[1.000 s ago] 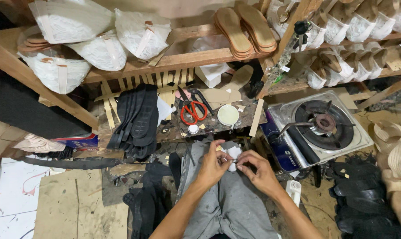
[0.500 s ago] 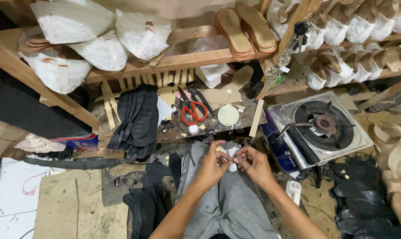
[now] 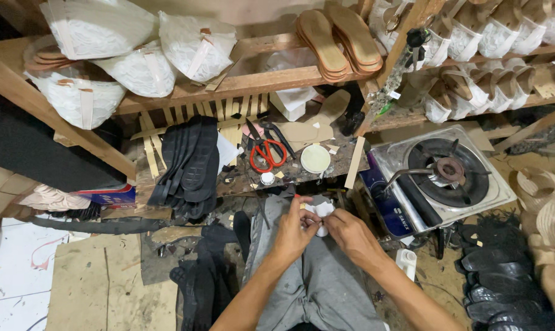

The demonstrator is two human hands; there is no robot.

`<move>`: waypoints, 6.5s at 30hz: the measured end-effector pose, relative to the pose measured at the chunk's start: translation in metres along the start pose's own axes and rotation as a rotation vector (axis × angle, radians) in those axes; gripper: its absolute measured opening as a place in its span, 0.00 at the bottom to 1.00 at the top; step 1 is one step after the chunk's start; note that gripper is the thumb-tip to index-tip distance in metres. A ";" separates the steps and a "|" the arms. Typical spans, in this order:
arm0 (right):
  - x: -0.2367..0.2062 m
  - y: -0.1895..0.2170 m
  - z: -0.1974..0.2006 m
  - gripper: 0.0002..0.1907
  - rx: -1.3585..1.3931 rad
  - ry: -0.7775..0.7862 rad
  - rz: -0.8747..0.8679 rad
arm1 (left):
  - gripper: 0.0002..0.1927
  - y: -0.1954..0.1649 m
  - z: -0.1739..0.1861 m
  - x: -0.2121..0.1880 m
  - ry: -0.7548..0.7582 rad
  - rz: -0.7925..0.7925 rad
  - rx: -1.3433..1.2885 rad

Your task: The person sits on the floor of a shoe workshop and applies adhesive from a small bottle onto the tread side of black rubber shoe soles using a brush-tipped applicator, working on one sole at a time. They occasionally pick up a new sole from a stack and use red-handled scissors to trim the applicator tip.

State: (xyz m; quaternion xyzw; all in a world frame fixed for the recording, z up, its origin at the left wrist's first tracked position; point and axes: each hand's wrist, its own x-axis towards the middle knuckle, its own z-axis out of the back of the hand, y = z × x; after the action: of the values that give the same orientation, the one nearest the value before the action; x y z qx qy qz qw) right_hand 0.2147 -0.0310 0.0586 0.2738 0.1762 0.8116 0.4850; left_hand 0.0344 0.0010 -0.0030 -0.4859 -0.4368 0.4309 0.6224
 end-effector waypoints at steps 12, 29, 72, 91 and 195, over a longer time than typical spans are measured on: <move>0.023 -0.081 -0.012 0.07 0.989 0.586 -0.539 | 0.14 -0.011 0.001 -0.011 0.018 -0.162 0.142; 0.005 -0.068 -0.023 0.12 0.779 0.348 -0.622 | 0.05 -0.015 0.001 -0.020 -0.014 -0.223 0.195; 0.222 0.005 -0.073 0.17 -0.127 -0.082 -0.064 | 0.29 -0.030 0.069 -0.036 -0.424 -0.012 -0.769; 0.096 0.032 -0.017 0.21 0.784 0.221 -0.438 | 0.25 -0.063 0.114 -0.055 -0.474 0.167 -0.991; 0.027 0.064 0.032 0.24 0.979 -0.445 -0.336 | 0.38 -0.139 0.043 -0.051 -0.152 0.157 -0.615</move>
State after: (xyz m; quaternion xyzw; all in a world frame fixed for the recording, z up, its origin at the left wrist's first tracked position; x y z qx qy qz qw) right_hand 0.1796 -0.0364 0.1269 0.5995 0.4670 0.4694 0.4495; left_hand -0.0039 -0.0595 0.1336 -0.6497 -0.5531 0.3605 0.3769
